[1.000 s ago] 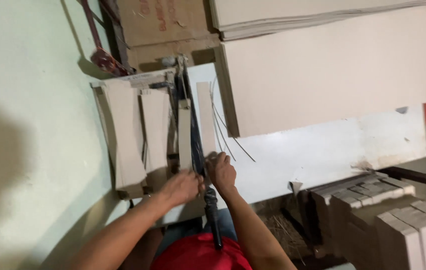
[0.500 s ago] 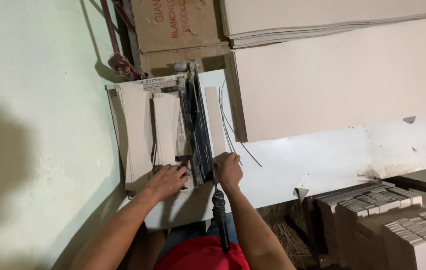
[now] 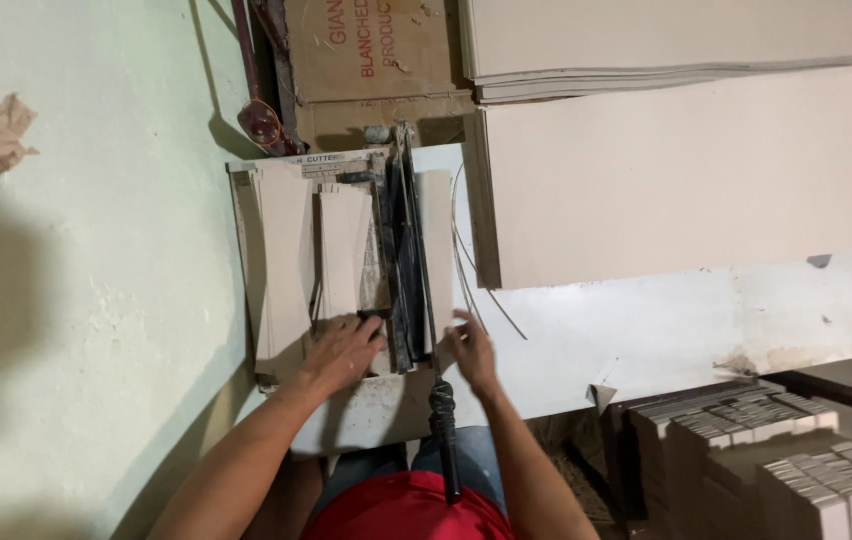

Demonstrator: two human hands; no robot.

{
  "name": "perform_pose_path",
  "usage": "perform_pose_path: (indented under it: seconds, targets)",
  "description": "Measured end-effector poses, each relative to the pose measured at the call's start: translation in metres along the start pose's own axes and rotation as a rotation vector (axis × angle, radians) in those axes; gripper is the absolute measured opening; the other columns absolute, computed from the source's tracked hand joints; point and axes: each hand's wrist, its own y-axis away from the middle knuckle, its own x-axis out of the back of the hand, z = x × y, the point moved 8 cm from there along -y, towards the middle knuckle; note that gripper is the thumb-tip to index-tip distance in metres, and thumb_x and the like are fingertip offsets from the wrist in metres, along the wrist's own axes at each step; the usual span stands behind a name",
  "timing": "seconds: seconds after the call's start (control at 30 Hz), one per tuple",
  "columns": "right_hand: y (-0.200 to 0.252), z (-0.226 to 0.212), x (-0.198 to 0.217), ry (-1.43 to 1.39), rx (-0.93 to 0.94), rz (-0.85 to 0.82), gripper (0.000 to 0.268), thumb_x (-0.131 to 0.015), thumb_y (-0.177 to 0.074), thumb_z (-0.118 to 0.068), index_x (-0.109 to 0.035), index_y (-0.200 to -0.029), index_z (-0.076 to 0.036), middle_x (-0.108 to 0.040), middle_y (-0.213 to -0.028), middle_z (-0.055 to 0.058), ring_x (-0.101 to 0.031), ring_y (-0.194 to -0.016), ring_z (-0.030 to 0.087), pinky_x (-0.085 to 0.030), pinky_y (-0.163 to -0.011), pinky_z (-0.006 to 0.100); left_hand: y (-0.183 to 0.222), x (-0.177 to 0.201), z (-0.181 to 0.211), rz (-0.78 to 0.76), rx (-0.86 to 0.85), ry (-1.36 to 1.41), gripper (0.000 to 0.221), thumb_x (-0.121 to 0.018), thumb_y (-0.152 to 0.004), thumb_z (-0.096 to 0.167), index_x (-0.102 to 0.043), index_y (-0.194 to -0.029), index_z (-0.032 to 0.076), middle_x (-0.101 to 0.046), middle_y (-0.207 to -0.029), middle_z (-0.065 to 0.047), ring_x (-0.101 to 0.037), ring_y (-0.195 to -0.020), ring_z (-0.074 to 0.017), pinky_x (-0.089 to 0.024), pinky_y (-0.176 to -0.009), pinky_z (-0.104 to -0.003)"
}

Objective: Using a manual paper cutter to slice cardboard sheets into thin strips, likely for use in weaving.

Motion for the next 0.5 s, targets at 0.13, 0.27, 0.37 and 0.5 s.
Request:
perform_pose_path:
  seconds: [0.13,0.27,0.37,0.5]
  targets:
    - [0.002,-0.004,-0.029,0.089,0.022,-0.068,0.037,-0.056,-0.103,-0.023,-0.052,-0.14,-0.024,-0.076,-0.106,0.012,-0.074,-0.096,0.036,-0.057,-0.085,0.05,-0.005,0.046,0.011,0.02,0.039,0.077,0.02,-0.057,-0.101,0.016,-0.062,-0.12,0.01,-0.055,-0.132,-0.016,-0.06,-0.11,-0.0351,-0.048,-0.088,-0.044]
    - [-0.009,-0.006,-0.035,0.25,0.015,-0.098,0.039,-0.05,-0.104,-0.021,-0.051,-0.142,-0.029,-0.074,-0.116,0.011,-0.071,-0.11,0.034,-0.057,-0.095,0.049,-0.008,0.065,0.016,0.024,0.043,0.121,0.021,-0.058,-0.1,0.014,-0.06,-0.122,0.011,-0.056,-0.131,-0.016,-0.061,-0.108,-0.0348,-0.051,-0.089,-0.044]
    - [-0.023,0.009,-0.042,0.257,0.088,-0.091,0.04,-0.056,-0.103,-0.023,-0.058,-0.142,-0.029,-0.068,-0.126,0.009,-0.07,-0.111,0.032,-0.057,-0.091,0.045,-0.014,0.025,-0.001,0.111,0.044,0.208,0.025,-0.055,-0.101,0.022,-0.061,-0.123,0.011,-0.059,-0.128,-0.017,-0.056,-0.119,-0.0398,-0.05,-0.093,-0.05]
    - [-0.029,-0.013,-0.027,0.04,0.153,-0.033,0.052,-0.044,-0.107,-0.026,-0.04,-0.157,-0.011,-0.056,-0.137,0.022,-0.063,-0.12,0.043,-0.054,-0.098,0.054,-0.029,0.03,0.002,0.178,0.091,0.266,0.023,-0.049,-0.103,0.029,-0.061,-0.116,0.014,-0.058,-0.122,-0.015,-0.053,-0.115,-0.0336,-0.046,-0.09,-0.045]
